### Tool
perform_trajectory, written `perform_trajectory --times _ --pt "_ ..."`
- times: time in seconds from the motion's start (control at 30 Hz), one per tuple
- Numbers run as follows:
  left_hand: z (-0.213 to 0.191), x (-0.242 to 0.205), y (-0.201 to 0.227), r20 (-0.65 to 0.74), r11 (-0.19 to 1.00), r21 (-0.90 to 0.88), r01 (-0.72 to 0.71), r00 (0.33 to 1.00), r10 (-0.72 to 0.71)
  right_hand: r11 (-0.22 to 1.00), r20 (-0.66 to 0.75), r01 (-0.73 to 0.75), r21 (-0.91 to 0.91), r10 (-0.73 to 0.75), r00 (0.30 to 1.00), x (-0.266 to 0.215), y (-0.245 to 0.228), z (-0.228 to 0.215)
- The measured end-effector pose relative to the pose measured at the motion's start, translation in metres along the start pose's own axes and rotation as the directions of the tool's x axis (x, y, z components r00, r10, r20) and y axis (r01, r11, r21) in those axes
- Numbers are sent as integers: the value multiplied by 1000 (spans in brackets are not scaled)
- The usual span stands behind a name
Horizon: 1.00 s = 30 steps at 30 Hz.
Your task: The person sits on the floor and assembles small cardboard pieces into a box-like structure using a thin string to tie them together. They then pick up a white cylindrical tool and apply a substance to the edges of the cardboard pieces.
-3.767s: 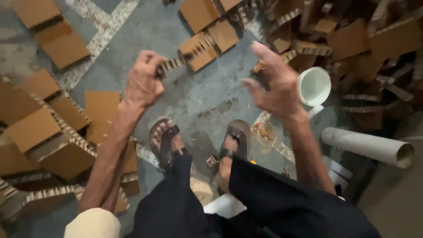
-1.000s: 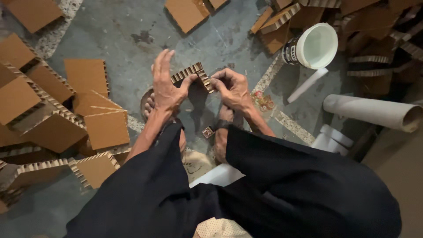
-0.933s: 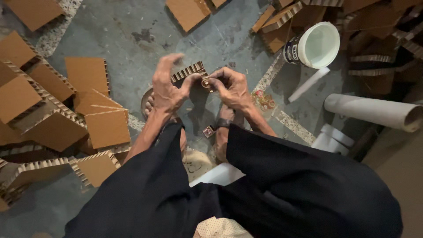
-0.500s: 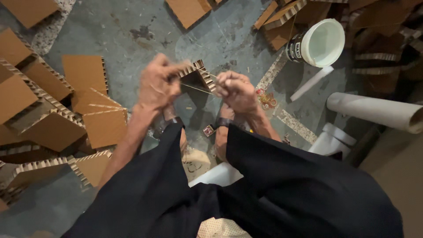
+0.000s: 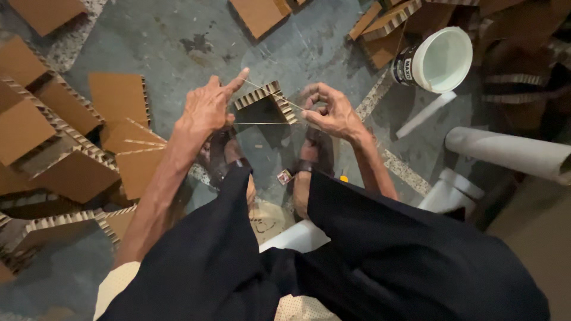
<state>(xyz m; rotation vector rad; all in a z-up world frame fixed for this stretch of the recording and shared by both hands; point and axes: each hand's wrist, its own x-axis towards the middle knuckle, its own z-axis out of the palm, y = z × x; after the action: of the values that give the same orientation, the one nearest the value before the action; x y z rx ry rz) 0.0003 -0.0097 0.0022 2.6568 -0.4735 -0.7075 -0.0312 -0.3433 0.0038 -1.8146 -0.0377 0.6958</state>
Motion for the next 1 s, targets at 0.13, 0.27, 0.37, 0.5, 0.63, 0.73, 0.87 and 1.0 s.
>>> perform_trajectory --times 0.13,0.27,0.37,0.5,0.63,0.73,0.87,1.0 --pt "-15 -8 6 -20 1000 -1 -8 1000 8 908 -91 55 -415 -101 991 -5 10 5" --pt "-18 1 4 -20 998 56 -21 1000 22 894 -95 100 -437 -156 983 -2 -25 11" --pt "-2 13 -4 43 1000 20 -4 999 3 905 -4 64 -420 -73 997 8 -27 15" --pt "40 31 -21 -46 988 -124 -93 995 87 900 48 94 -426 -81 996 23 -7 30" --pt "69 39 -24 -264 805 -551 -220 961 81 954 36 171 -247 -167 985 27 11 32" --pt "73 29 -9 -271 711 -683 -168 962 -33 995 31 60 83 -63 998 14 13 19" --pt "48 11 19 -125 599 -800 -42 987 -98 993 -27 53 -108 -56 998 5 6 25" --pt "16 -4 46 -101 618 -785 38 977 -188 964 -168 -92 249 137 976 3 -6 50"
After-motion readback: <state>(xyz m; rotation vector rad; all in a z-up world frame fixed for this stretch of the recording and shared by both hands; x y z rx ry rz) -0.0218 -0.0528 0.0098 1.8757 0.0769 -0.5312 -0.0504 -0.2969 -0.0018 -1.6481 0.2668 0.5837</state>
